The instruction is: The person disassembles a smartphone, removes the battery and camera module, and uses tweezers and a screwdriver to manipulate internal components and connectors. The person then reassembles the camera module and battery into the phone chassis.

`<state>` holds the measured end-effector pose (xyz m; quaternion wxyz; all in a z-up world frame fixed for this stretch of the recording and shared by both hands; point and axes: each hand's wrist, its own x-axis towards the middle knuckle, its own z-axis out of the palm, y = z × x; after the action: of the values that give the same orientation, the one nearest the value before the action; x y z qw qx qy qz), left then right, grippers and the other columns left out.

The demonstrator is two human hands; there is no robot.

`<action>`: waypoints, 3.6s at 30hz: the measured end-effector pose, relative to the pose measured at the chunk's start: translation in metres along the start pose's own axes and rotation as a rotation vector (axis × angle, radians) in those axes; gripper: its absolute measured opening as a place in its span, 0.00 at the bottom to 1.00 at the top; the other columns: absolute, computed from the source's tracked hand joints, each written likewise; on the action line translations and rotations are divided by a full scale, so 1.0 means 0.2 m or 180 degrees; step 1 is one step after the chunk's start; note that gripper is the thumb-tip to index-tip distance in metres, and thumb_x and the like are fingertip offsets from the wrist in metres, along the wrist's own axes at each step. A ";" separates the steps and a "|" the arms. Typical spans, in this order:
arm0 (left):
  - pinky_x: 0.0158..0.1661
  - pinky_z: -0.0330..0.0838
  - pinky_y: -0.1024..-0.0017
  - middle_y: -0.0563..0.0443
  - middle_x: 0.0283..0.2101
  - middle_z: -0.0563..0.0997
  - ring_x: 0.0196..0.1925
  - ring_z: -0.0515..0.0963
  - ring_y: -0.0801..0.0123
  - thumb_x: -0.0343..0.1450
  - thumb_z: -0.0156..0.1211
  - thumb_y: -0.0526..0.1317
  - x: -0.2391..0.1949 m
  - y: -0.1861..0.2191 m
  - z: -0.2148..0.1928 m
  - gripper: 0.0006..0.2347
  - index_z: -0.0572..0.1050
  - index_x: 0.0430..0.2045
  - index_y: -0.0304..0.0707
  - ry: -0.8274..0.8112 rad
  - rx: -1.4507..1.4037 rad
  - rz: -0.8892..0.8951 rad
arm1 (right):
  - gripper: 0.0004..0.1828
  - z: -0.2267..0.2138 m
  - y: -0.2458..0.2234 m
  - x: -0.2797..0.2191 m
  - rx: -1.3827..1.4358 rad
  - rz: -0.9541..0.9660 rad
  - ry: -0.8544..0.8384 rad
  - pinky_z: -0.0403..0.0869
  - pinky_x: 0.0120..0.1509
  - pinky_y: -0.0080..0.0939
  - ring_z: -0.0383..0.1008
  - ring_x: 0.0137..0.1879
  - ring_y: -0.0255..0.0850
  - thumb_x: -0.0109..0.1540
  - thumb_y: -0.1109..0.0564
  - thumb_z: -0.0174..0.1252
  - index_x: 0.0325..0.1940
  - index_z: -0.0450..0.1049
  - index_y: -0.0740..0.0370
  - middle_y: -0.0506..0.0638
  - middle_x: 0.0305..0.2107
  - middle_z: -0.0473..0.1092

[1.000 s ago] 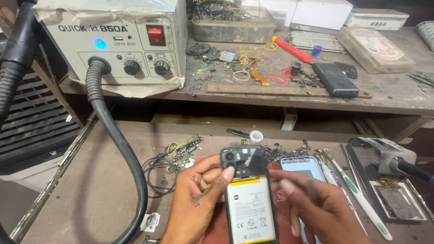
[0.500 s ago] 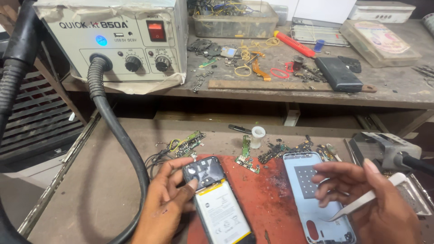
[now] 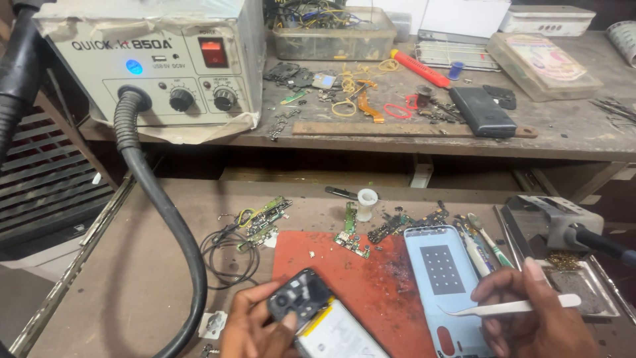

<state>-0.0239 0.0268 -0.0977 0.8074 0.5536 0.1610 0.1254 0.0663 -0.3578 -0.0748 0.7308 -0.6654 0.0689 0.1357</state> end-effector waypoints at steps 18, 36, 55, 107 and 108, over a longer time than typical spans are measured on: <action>0.28 0.78 0.71 0.40 0.38 0.82 0.30 0.84 0.67 0.69 0.63 0.33 0.09 0.32 0.01 0.20 0.67 0.56 0.33 0.0273 0.1472 -0.0476 | 0.19 0.17 -0.10 -0.06 -0.0498 -0.0495 0.0132 0.70 0.18 0.45 0.77 0.22 0.52 0.72 0.53 0.44 0.50 0.69 0.76 0.68 0.27 0.69; 0.30 0.81 0.74 0.48 0.38 0.76 0.34 0.82 0.72 0.70 0.55 0.34 0.12 0.30 0.22 0.16 0.66 0.52 0.33 -0.0115 0.0773 -0.0155 | 0.17 0.30 -0.04 -0.10 -0.0517 -0.0444 0.0186 0.70 0.20 0.42 0.78 0.25 0.48 0.70 0.54 0.48 0.50 0.71 0.75 0.66 0.30 0.70; 0.31 0.82 0.71 0.42 0.27 0.84 0.25 0.87 0.73 0.69 0.66 0.34 0.07 0.44 0.15 0.18 0.76 0.55 0.35 -0.0264 0.2746 -0.0743 | 0.09 0.33 -0.29 -0.32 -0.1713 -0.1500 0.1928 0.81 0.40 0.38 0.83 0.40 0.40 0.62 0.62 0.62 0.46 0.76 0.66 0.56 0.37 0.81; 0.21 0.68 0.75 0.51 0.24 0.78 0.18 0.76 0.75 0.65 0.67 0.32 -0.25 0.21 0.29 0.03 0.81 0.29 0.34 -0.0166 0.2226 0.2036 | 0.25 0.26 -0.29 -0.37 -0.4563 -0.1975 0.0253 0.69 0.58 0.49 0.68 0.52 0.49 0.53 0.54 0.68 0.54 0.74 0.53 0.50 0.44 0.72; 0.21 0.68 0.75 0.51 0.25 0.78 0.18 0.76 0.74 0.65 0.67 0.32 -0.26 0.22 0.29 0.03 0.81 0.28 0.33 -0.0143 0.2250 0.2018 | 0.25 0.27 -0.29 -0.36 -0.4578 -0.1975 0.0233 0.70 0.57 0.49 0.69 0.51 0.49 0.53 0.54 0.69 0.54 0.75 0.53 0.50 0.44 0.73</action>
<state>-0.0489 -0.0278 -0.0314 0.4948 0.8188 -0.0006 0.2911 0.0100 -0.3167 0.0060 0.1221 -0.9682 -0.2008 -0.0855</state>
